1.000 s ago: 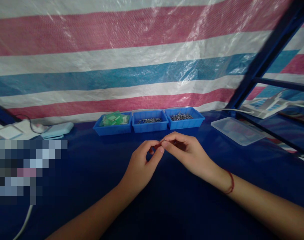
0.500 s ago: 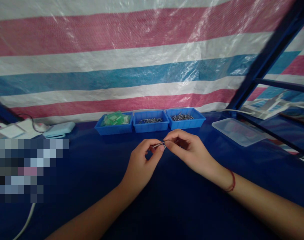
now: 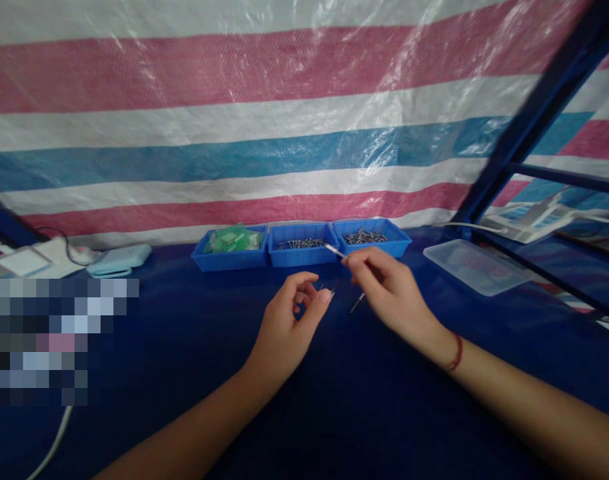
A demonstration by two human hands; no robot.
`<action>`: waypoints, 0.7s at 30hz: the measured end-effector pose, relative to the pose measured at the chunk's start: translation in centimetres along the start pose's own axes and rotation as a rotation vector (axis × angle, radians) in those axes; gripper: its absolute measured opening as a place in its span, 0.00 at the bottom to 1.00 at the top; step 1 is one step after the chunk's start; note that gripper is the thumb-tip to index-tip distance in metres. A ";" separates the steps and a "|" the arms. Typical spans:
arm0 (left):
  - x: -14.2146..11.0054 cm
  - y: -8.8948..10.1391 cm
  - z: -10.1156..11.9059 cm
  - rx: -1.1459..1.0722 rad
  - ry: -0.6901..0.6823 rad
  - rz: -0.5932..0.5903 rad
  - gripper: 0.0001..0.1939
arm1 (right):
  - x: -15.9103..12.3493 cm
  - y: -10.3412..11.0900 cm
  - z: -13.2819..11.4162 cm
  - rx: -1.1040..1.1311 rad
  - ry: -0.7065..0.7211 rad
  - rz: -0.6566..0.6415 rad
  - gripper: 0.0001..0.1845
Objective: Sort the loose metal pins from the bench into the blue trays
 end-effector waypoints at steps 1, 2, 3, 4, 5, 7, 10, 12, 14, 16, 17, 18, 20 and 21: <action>0.1 -0.2 -0.1 0.020 -0.006 -0.018 0.11 | 0.4 1.2 0.6 -0.102 -0.014 0.114 0.12; 0.1 -0.4 0.0 0.049 -0.021 -0.042 0.11 | 0.8 2.3 1.1 -0.222 -0.026 0.206 0.12; 0.2 -0.7 0.0 0.085 -0.042 -0.075 0.09 | 1.3 3.0 1.8 -0.341 -0.037 0.246 0.12; 0.3 -1.0 0.0 0.126 -0.066 -0.112 0.08 | 1.9 3.3 2.5 -0.450 -0.056 0.235 0.12; 0.4 -1.3 0.1 0.167 -0.088 -0.151 0.08 | 2.4 3.4 3.4 -0.538 -0.091 0.209 0.13; 0.5 -1.8 -0.1 0.253 -0.108 -0.224 0.10 | 2.9 3.3 4.8 -0.632 -0.148 0.132 0.15; 0.8 -1.9 -0.7 0.419 -0.103 -0.267 0.11 | 2.5 2.6 5.3 -0.626 -0.151 0.055 0.19; 1.0 -1.8 -1.0 0.545 -0.096 -0.267 0.13 | 2.0 2.1 4.6 -0.582 -0.119 0.032 0.19; 1.1 -1.8 -1.3 0.650 -0.093 -0.276 0.16 | 1.6 1.5 3.6 -0.533 -0.086 0.001 0.18; 1.2 -1.9 -1.4 0.712 -0.090 -0.293 0.17 | 1.2 0.8 2.7 -0.487 -0.053 -0.047 0.17; 1.2 -2.0 -1.5 0.725 -0.088 -0.300 0.15 | 1.1 0.5 2.4 -0.466 -0.039 -0.074 0.17; 1.2 -2.1 -1.5 0.731 -0.087 -0.304 0.13 | 0.9 0.1 2.1 -0.444 -0.029 -0.102 0.16; 1.2 -2.1 -1.5 0.735 -0.085 -0.309 0.11 | 0.6 -0.6 1.8 -0.405 -0.022 -0.163 0.16; 1.2 -2.2 -1.5 0.736 -0.084 -0.310 0.10 | 0.4 -0.9 1.7 -0.389 -0.021 -0.196 0.16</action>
Point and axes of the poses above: each hand's wrist, its own x-axis towards the middle knuckle, its own y-axis out of the back of the hand, z = x × y, the point moved 7 cm from there along x, towards the middle knuckle, and after that the axes turned 10 degrees about -z, right-handed, at the moved point
